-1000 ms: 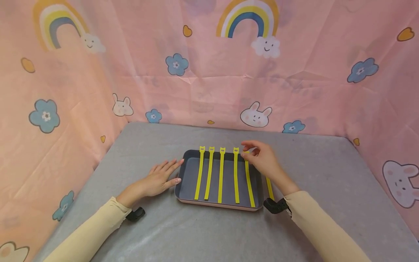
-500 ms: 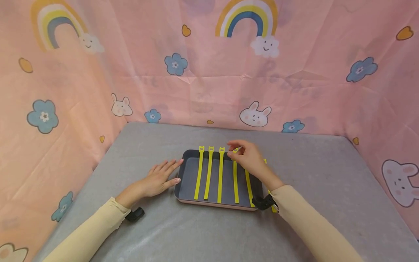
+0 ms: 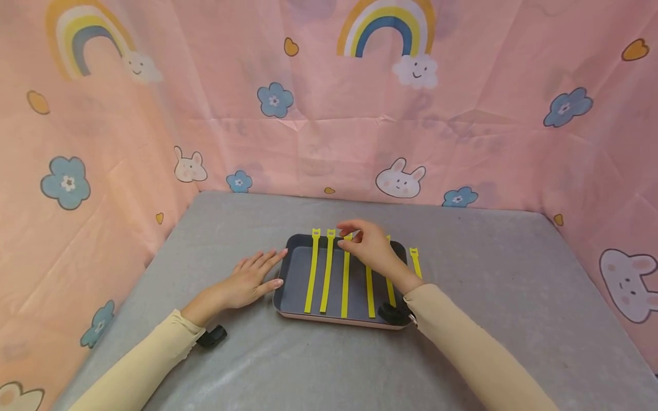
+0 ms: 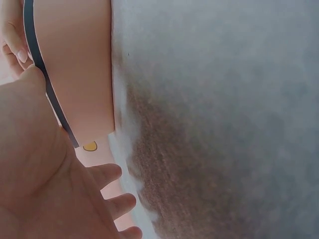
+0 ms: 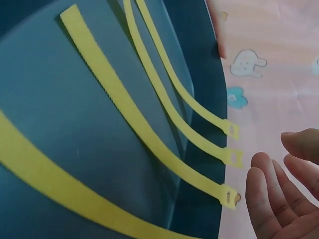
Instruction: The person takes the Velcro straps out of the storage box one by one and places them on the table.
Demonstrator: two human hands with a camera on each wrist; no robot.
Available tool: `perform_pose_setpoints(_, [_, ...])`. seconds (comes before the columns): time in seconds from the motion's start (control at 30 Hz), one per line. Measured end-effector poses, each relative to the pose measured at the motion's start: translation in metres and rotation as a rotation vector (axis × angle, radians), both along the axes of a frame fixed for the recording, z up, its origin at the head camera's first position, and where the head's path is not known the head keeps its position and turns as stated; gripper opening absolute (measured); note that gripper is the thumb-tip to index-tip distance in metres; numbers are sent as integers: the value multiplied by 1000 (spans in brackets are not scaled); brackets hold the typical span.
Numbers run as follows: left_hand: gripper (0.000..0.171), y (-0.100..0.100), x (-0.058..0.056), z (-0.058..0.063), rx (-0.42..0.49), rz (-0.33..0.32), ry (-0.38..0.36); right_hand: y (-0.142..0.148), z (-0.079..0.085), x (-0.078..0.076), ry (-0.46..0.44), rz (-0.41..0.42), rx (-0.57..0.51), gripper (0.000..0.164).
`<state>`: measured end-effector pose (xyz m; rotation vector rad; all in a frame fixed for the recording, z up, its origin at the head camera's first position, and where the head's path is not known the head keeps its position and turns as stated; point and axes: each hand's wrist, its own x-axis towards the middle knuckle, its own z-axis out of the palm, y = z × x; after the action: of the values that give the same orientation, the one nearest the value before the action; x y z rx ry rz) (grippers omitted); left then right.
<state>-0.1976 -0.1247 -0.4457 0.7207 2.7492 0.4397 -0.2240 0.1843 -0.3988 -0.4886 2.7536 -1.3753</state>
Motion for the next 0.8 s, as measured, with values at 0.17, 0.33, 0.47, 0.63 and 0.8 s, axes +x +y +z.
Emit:
perform_pose_setpoints(0.17, [68,0,1,1,3,2,-7,-6,-3,-3,5,15,1,38])
perform_pose_setpoints(0.33, [67,0,1,0,11,1,2,-14,-5,-6,5,4,11,36])
perform_pose_setpoints(0.47, [68,0,0,-1,10,-1,6,-19,-7,-9,0,17,4,35])
perform_pose_setpoints(0.63, [68,0,0,-1,9,1,5,-25,-10,-11,-23,51,-1,38])
perform_pose_setpoints(0.8, [68,0,0,-1,1,2,6,-31,-14,-11,-44,60,9,38])
